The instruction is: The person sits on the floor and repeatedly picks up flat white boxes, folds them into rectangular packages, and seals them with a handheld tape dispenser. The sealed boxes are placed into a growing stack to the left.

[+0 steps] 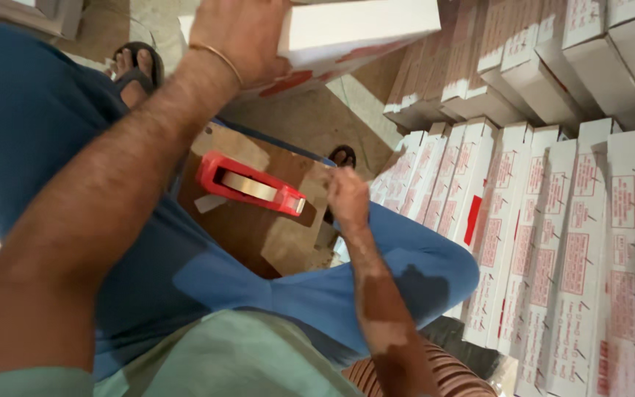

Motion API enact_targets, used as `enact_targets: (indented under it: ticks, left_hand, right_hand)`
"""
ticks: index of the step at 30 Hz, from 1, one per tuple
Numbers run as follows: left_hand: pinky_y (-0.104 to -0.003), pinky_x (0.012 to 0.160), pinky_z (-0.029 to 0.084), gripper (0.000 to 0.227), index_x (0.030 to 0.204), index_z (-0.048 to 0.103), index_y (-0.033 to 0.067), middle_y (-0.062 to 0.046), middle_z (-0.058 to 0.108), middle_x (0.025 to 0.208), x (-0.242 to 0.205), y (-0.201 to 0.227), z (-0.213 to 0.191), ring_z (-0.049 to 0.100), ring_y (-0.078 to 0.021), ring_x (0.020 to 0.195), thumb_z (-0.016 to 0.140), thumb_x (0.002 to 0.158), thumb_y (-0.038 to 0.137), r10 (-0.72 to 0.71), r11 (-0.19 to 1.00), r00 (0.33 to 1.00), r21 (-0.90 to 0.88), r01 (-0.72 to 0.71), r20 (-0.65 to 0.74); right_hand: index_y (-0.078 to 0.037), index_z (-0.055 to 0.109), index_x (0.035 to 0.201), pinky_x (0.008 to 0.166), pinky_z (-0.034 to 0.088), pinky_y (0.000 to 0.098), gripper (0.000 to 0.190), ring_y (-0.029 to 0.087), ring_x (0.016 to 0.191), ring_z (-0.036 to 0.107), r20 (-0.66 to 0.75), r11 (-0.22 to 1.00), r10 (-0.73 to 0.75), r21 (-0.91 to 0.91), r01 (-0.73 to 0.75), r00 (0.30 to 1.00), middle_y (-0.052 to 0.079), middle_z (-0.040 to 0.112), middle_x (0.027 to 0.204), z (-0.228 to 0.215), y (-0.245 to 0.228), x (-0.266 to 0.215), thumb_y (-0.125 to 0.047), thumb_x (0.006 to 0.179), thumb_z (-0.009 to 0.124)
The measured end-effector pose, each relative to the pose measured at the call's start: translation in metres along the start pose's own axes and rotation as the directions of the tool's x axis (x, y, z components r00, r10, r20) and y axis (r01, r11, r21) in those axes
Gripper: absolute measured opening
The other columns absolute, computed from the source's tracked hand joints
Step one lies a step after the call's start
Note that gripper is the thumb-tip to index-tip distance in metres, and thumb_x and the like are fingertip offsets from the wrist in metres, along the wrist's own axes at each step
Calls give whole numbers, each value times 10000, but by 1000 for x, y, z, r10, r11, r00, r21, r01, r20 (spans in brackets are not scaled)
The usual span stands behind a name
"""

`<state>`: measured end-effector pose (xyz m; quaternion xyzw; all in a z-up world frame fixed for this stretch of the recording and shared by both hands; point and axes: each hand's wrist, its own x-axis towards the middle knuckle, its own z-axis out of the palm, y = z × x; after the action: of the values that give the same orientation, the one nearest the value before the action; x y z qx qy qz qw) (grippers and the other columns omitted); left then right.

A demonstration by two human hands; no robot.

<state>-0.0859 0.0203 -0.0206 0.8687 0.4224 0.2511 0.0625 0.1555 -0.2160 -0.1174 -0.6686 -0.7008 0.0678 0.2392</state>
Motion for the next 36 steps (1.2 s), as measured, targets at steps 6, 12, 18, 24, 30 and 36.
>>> enact_targets:
  ticks: [6,12,18,24,30,36]
  left_hand:
    - [-471,632,564,636,1014,645,53,-165,741,874,-4,24,-2,731,-359,749,906,672,521,-54,999,992,8,53,111]
    - [-452,597,566,519,992,629,58,-141,735,860,-19,27,1,733,-350,725,881,751,443,-49,999,996,20,47,81]
    - [-461,607,572,566,1001,625,35,-156,732,864,-15,26,-15,729,-362,712,855,686,445,12,1000,991,-26,-9,130]
    - [-499,653,569,684,1054,689,78,-195,743,870,-6,32,-29,725,-388,750,708,788,708,-12,997,946,-74,38,324]
    - [-527,747,552,372,1019,773,198,-150,758,939,7,29,-10,722,-385,860,559,1047,500,-270,952,923,-69,299,273]
    - [-514,836,517,679,1050,722,149,-104,746,1025,-7,6,-40,687,-330,997,879,590,624,-275,961,927,109,256,253]
  right_hand:
    - [-23,730,953,683,521,278,34,146,741,646,-230,882,68,469,49,971,71,694,859,-12,-54,76,-52,953,746]
    - [-44,662,811,614,454,252,249,101,662,561,123,197,472,950,-241,873,12,654,755,11,-92,133,-220,928,793]
    - [-18,654,781,541,430,268,323,122,588,542,210,165,528,925,-341,823,38,636,701,63,-36,136,-261,884,839]
    - [-23,739,960,647,523,290,138,95,718,657,-34,478,422,857,-191,906,4,716,826,113,9,130,-141,923,679]
    - [16,667,665,468,406,380,345,139,463,495,44,851,327,420,-315,944,82,583,538,68,-10,128,-242,852,800]
    - [31,632,676,521,395,391,475,187,526,427,-149,952,267,196,-236,952,151,541,562,-29,-37,121,-347,896,815]
